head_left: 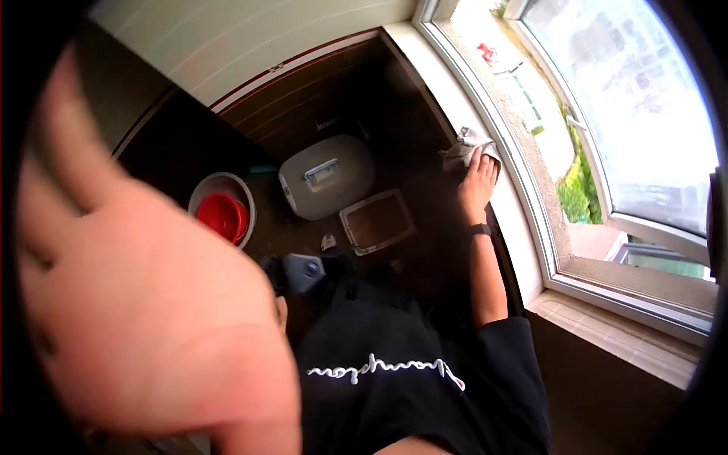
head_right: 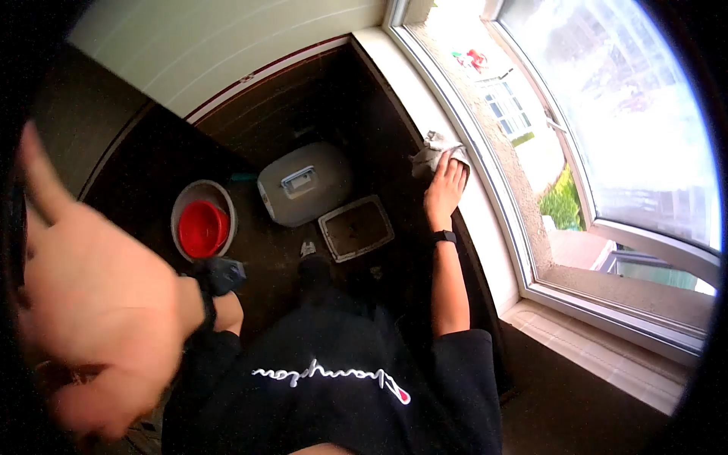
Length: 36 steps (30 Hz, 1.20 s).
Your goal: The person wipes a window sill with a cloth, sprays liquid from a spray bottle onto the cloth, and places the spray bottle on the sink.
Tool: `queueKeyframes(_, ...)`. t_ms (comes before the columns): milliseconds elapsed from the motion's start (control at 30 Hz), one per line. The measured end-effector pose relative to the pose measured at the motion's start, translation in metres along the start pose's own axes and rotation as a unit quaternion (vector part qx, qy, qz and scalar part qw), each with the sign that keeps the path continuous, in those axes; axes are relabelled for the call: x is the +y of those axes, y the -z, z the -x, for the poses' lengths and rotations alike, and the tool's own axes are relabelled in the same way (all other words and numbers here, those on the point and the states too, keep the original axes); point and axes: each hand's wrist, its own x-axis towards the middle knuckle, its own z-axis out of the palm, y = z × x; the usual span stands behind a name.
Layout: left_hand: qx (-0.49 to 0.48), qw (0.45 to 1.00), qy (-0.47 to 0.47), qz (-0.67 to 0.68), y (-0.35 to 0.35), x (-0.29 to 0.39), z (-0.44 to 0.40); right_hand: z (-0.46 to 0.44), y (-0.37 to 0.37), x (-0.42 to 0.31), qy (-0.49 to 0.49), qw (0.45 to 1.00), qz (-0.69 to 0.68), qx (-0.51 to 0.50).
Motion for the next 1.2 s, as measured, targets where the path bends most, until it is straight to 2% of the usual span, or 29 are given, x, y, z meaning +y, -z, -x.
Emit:
queueKeyframes(100,0.028,0.999,-0.01,-0.024,0.017,0.022,0.004,0.002,-0.003,0.002,0.012,1.0,-0.001,0.005)
queueKeyframes(267,0.079,0.993,-0.023,-0.082,0.055,0.05,0.011,-0.003,-0.001,0.005,-0.006,0.998,0.031,-0.049)
queueKeyframes(400,0.123,0.982,-0.042,-0.14,0.091,0.068,0.017,-0.005,0.002,0.007,0.014,1.0,-0.006,-0.027)
queueKeyframes(467,0.145,0.972,-0.057,-0.178,0.111,0.075,0.02,-0.002,-0.017,0.016,0.035,0.999,-0.004,0.019)
queueKeyframes(533,0.172,0.96,-0.074,-0.206,0.133,0.082,0.022,-0.003,-0.018,0.018,0.022,0.997,0.072,-0.029)
queueKeyframes(600,0.194,0.949,-0.094,-0.229,0.156,0.089,0.022,-0.006,0.0,0.003,-0.033,0.996,0.041,-0.066)
queueKeyframes(633,0.2,0.944,-0.101,-0.243,0.166,0.093,0.022,-0.007,-0.014,0.012,-0.051,0.997,0.028,-0.056)
queueKeyframes(667,0.205,0.938,-0.107,-0.259,0.177,0.1,0.022,-0.006,-0.022,0.016,-0.042,0.998,0.029,-0.031)
queueKeyframes(733,0.213,0.926,-0.119,-0.288,0.194,0.116,0.025,-0.005,-0.01,0.0,-0.065,0.996,0.014,-0.062)
queueKeyframes(833,0.229,0.91,-0.129,-0.322,0.21,0.147,0.037,0.003,0.0,-0.012,-0.017,0.998,-0.021,-0.065)
queueKeyframes(900,0.243,0.894,-0.134,-0.352,0.215,0.164,0.043,0.006,0.005,-0.018,-0.03,0.99,-0.077,-0.113)
queueKeyframes(933,0.249,0.884,-0.142,-0.369,0.216,0.175,0.048,0.009,-0.003,-0.014,0.013,0.991,-0.108,-0.079)
queueKeyframes(1000,0.265,0.864,-0.154,-0.399,0.214,0.198,0.063,0.011,-0.01,-0.011,-0.028,0.971,-0.177,-0.157)
queueKeyframes(1067,0.284,0.838,-0.163,-0.437,0.205,0.224,0.08,0.026,-0.059,0.012,0.133,0.97,-0.192,-0.06)
queueKeyframes(1133,0.307,0.8,-0.183,-0.482,0.191,0.246,0.099,0.036,-0.051,-0.015,0.03,0.952,-0.202,-0.228)
queueKeyframes(1200,0.322,0.76,-0.193,-0.53,0.182,0.27,0.118,0.048,-0.072,-0.033,0.074,0.917,-0.241,-0.309)
